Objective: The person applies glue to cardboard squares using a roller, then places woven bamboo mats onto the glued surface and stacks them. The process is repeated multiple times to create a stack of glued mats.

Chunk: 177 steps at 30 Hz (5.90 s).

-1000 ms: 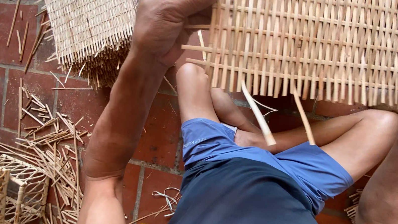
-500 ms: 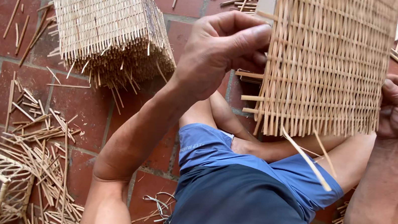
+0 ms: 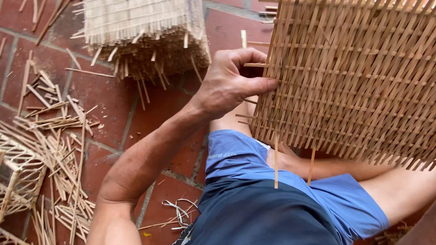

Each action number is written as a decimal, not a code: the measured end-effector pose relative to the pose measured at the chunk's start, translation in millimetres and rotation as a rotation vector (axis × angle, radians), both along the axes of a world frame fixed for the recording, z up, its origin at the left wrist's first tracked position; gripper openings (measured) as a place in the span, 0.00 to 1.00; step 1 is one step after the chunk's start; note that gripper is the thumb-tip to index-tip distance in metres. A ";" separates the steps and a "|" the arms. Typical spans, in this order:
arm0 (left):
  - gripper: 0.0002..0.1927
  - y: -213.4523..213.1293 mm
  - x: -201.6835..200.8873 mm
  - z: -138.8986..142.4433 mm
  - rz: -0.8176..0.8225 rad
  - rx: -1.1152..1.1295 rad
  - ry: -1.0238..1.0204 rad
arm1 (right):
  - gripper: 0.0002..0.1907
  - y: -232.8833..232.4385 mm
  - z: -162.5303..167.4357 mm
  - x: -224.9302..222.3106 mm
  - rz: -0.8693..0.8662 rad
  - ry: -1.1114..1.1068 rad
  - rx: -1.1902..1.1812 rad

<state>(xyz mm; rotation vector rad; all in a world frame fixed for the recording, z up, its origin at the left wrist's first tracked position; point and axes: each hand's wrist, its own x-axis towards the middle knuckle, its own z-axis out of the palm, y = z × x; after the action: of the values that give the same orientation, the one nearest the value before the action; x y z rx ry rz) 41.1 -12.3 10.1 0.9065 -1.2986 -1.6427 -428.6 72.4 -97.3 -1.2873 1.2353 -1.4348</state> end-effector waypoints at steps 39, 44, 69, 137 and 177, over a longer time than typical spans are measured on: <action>0.14 -173.7 440.2 -46.6 0.639 0.542 -0.725 | 0.05 -318.3 -34.4 550.9 0.184 0.174 0.278; 0.15 -176.1 442.6 -50.6 0.610 0.537 -0.728 | 0.04 -323.6 -30.9 551.8 0.171 0.349 0.290; 0.27 -166.6 425.0 -78.8 0.870 -0.064 -1.411 | 0.06 -339.6 -53.1 551.0 0.242 0.487 0.194; 0.37 -150.3 296.6 -130.1 0.389 -0.130 -1.763 | 0.18 -526.7 -61.4 601.3 0.707 0.828 0.138; 0.06 -202.8 346.2 -69.4 0.389 0.231 -1.580 | 0.22 -265.2 -23.5 541.0 0.179 0.535 0.318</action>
<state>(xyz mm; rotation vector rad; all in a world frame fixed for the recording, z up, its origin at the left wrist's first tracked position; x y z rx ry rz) 387.3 -215.1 -59.3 2.6432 -1.6252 -0.5431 112.4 -192.7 -120.8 -1.5584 1.5697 -0.7453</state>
